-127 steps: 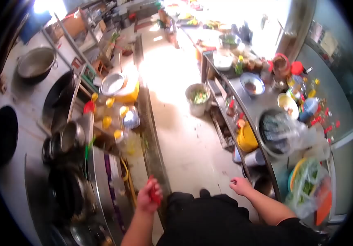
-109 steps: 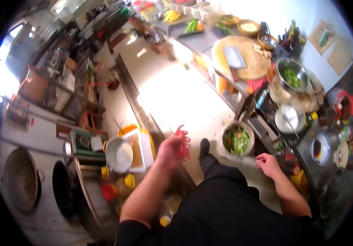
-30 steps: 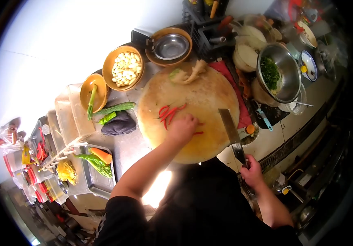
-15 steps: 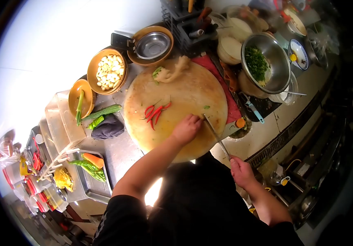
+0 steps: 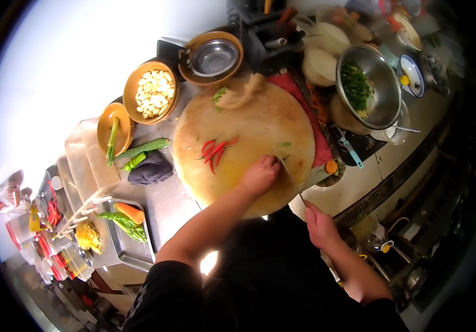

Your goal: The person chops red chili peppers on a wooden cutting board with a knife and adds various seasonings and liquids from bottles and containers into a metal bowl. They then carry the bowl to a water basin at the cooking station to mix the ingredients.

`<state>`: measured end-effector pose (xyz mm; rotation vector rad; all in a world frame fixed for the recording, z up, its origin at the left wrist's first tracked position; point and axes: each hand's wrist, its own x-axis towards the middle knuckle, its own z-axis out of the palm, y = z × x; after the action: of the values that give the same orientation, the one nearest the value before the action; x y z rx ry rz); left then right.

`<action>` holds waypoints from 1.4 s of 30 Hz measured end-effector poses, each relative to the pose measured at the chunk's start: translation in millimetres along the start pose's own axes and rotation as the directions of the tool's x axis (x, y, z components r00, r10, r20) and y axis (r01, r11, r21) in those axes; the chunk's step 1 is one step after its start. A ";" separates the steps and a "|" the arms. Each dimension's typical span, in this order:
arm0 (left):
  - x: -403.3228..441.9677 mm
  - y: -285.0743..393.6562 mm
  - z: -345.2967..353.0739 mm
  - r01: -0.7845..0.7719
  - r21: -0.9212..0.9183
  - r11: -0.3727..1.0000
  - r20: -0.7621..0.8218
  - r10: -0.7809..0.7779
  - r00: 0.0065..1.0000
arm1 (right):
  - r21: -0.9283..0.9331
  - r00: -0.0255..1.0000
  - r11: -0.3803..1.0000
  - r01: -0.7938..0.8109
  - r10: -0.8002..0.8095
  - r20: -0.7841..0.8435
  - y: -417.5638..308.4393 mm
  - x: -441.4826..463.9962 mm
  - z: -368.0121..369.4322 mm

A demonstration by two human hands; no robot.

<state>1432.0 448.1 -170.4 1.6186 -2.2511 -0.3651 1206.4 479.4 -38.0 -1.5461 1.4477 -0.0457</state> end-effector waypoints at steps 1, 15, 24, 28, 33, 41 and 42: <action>1.0 1.0 -0.5 0.006 -0.015 1.000 0.021 -0.005 1.000 | 0.005 1.000 1.000 0.011 -0.011 0.009 1.7 4.9 3.1; -52.6 -50.6 -62.5 0.603 0.023 0.797 -0.403 -0.545 0.736 | 0.302 0.988 0.943 -0.138 0.150 -0.018 23.5 -10.4 -5.5; -28.3 -1.0 -23.0 0.192 -0.065 0.979 0.058 -0.188 0.980 | 0.127 0.987 0.983 -0.131 0.117 0.107 12.0 -16.4 -1.3; -29.5 0.5 -18.1 0.187 -0.085 0.979 0.065 -0.182 0.981 | 0.035 0.999 0.999 -0.004 0.002 0.042 13.3 -21.3 6.2; -28.7 -1.4 -10.5 0.158 -0.095 0.983 0.022 -0.157 0.987 | -0.054 0.996 0.994 0.090 -0.090 -0.007 -8.3 -26.7 1.6; -24.2 1.0 -17.1 0.189 -0.110 0.976 0.104 -0.178 0.979 | -0.011 0.999 0.999 0.041 -0.041 0.029 -4.8 0.6 10.5; -25.1 2.9 -20.7 0.199 -0.097 0.975 0.105 -0.189 0.976 | -0.004 0.998 0.999 0.051 -0.051 0.039 -9.6 7.2 11.4</action>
<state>1445.5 472.6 -153.6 1.8035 -2.1045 -0.6150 1222.5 478.8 -41.7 -1.5799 1.3789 -0.0417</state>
